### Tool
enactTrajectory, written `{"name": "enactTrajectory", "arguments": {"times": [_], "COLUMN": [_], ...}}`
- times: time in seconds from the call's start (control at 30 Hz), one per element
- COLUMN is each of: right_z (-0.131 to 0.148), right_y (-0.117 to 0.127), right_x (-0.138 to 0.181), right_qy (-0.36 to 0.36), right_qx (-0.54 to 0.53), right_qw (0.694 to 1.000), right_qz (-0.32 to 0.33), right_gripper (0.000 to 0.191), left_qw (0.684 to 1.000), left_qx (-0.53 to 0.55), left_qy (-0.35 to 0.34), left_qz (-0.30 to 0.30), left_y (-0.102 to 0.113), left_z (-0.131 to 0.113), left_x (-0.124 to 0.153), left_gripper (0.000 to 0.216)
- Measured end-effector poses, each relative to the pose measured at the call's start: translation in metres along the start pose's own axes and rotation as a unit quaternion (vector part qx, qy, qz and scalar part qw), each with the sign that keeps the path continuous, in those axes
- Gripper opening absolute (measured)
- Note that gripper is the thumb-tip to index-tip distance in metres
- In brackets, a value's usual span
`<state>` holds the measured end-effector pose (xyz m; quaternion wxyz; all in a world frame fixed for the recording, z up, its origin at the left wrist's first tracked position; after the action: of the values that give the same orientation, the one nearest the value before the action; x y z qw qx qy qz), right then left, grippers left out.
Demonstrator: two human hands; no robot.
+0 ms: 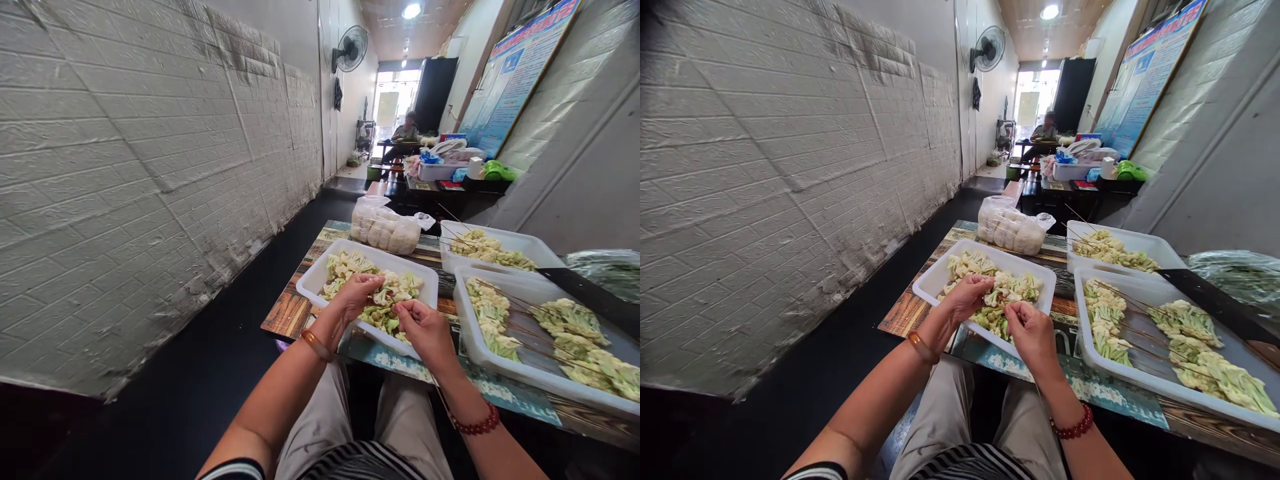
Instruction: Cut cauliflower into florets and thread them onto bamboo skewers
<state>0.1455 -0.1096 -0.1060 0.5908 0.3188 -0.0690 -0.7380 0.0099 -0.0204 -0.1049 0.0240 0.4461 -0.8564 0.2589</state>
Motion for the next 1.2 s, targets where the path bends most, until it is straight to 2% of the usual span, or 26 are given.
{"name": "enactTrajectory", "arguments": {"times": [0.13,0.27,0.4,0.5,0.7,0.87,0.97,1.07,1.2], "right_z": [0.0,-0.004,-0.009,-0.011,-0.014,-0.012,-0.011,-0.01,-0.009], "right_y": [0.0,-0.001,0.0,0.001,0.004,0.005,0.005,0.005,0.005], "right_x": [-0.002,-0.002,-0.001,-0.001,-0.003,-0.003,-0.002,-0.002,-0.002], "right_qy": [-0.008,-0.046,-0.072,-0.081,-0.076,-0.078,-0.09,-0.086,-0.072], "right_qx": [-0.026,-0.14,-0.245,-0.285,-0.32,-0.331,-0.324,-0.324,-0.339], "right_qw": [1.0,0.989,0.966,0.951,0.929,0.921,0.923,0.923,0.919], "right_qz": [-0.002,-0.003,-0.048,-0.09,-0.17,-0.19,-0.189,-0.189,-0.188], "right_gripper": [0.04,0.04,0.04,0.039,0.038,0.037,0.034,0.034,0.032], "left_qw": [1.0,1.0,0.994,0.991,0.985,0.974,0.939,0.87,0.786], "left_qx": [-0.01,0.028,0.096,0.104,0.057,-0.096,-0.268,-0.421,-0.542], "left_qy": [-0.007,-0.004,-0.027,-0.067,-0.117,-0.153,-0.163,-0.181,-0.184], "left_qz": [0.009,0.007,-0.033,-0.054,-0.112,-0.137,-0.138,-0.181,-0.234], "left_y": [-0.003,-0.004,-0.002,0.0,0.011,0.018,0.018,0.022,0.032], "left_z": [0.0,-0.005,-0.01,-0.011,-0.02,-0.027,-0.028,-0.031,-0.034], "left_x": [0.002,0.006,0.009,0.008,0.009,-0.001,-0.012,-0.017,-0.014], "left_gripper": [0.04,0.044,0.053,0.05,0.041,0.029,0.021,0.019,0.02]}}
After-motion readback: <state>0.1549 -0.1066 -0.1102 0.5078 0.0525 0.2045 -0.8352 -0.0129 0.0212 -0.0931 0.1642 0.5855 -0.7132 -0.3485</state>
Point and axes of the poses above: each hand's wrist, its own x-axis away from the middle knuckle, its own y-axis out of the back of the hand, z = x × y, the point moved 2 cm from there along -x, towards the middle knuckle, and after that the axes turned 10 degrees about y, right-handed, at the moved point
